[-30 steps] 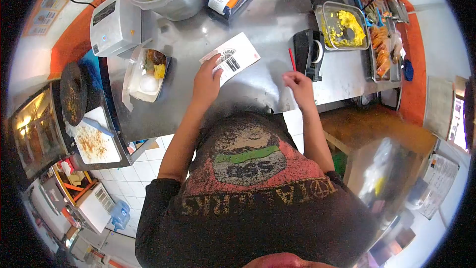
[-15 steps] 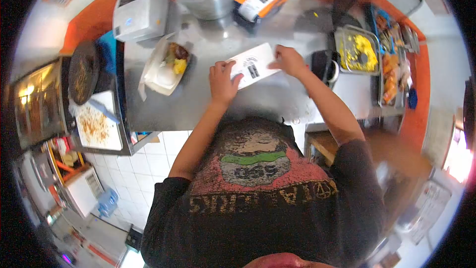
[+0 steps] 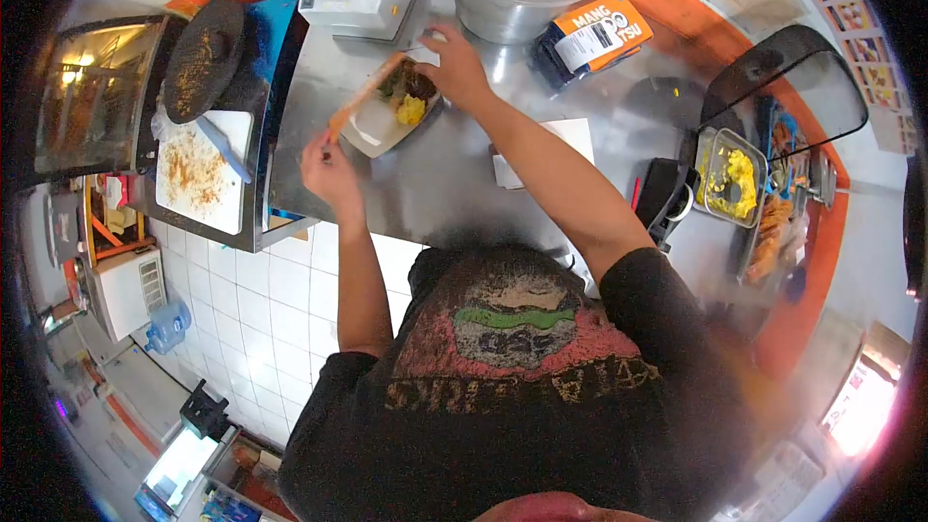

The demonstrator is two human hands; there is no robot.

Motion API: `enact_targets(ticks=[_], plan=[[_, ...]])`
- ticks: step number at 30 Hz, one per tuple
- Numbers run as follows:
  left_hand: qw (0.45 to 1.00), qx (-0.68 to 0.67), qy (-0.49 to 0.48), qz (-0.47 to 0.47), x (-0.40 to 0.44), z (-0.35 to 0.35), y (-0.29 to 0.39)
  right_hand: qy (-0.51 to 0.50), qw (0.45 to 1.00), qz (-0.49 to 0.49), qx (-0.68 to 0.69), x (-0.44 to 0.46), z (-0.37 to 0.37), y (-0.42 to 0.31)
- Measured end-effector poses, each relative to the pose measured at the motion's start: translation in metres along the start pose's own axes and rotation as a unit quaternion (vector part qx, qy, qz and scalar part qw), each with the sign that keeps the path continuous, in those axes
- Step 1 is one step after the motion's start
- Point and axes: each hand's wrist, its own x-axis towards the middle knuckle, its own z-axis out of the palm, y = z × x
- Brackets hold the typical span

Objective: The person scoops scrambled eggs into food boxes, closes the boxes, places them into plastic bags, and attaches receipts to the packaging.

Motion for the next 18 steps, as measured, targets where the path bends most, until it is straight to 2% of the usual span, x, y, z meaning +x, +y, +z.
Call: enact_targets(ticks=[1, 2, 3, 4, 6, 7, 8, 9, 10, 11, 12, 13, 14, 15, 16, 17, 18], plan=[[1.0, 0.001, 0.003, 0.001, -0.004, -0.005, 0.001, 0.044, 0.995, -0.021, -0.092, 0.002, 0.009, 0.002], [0.994, 0.071, 0.004, 0.078, -0.013, -0.01, 0.003, 0.043, 0.995, -0.023, -0.091, 0.0, 0.014, 0.006], [0.978, 0.141, 0.004, 0.152, -0.017, -0.01, 0.003, 0.015, 0.993, 0.005, -0.118, -0.007, 0.013, 0.007], [0.978, 0.143, 0.004, 0.149, -0.023, -0.005, -0.007, -0.014, 0.989, 0.034, -0.145, -0.013, 0.014, 0.011], [0.994, 0.052, -0.045, -0.081, -0.04, 0.01, -0.027, -0.005, 0.988, 0.041, -0.152, -0.025, 0.021, 0.024], [0.994, 0.053, -0.048, -0.084, -0.041, 0.012, -0.024, 0.01, 0.986, 0.051, -0.157, -0.032, 0.025, 0.031], [0.99, -0.004, -0.061, -0.127, -0.042, 0.018, -0.021, 0.009, 0.986, 0.055, -0.159, -0.034, 0.03, 0.038], [0.981, -0.06, -0.075, -0.167, -0.041, 0.024, -0.019, -0.003, 0.995, 0.076, -0.067, -0.035, 0.035, 0.042], [0.981, -0.061, -0.082, -0.167, -0.043, 0.034, -0.028, -0.012, 0.995, 0.097, 0.026, -0.036, 0.036, 0.041], [0.975, -0.17, -0.043, -0.138, -0.044, 0.045, -0.036, -0.007, 0.994, 0.102, 0.024, -0.036, 0.035, 0.041], [0.954, -0.278, -0.005, -0.109, -0.043, 0.053, -0.044, -0.047, 0.989, 0.131, 0.05, -0.033, 0.028, 0.034], [0.953, -0.283, -0.013, -0.108, -0.04, 0.053, -0.048, -0.086, 0.98, 0.16, 0.075, -0.03, 0.02, 0.028], [0.966, -0.227, -0.038, -0.118, -0.037, 0.048, -0.053, -0.078, 0.981, 0.166, 0.071, -0.027, 0.013, 0.02], [0.975, -0.17, -0.063, -0.126, -0.035, 0.045, -0.054, -0.095, 0.977, 0.183, 0.046, -0.025, 0.007, 0.014], [0.974, -0.176, -0.071, -0.124, -0.031, 0.037, -0.045, -0.113, 0.973, 0.202, 0.022, -0.023, -0.002, 0.007], [0.969, -0.172, -0.093, -0.15, -0.027, 0.025, -0.036, -0.126, 0.979, 0.159, -0.006, -0.022, -0.012, 0.002], [0.964, -0.167, -0.113, -0.176, -0.022, 0.015, -0.026, -0.125, 0.979, 0.162, -0.01, -0.022, -0.018, 0.001]])
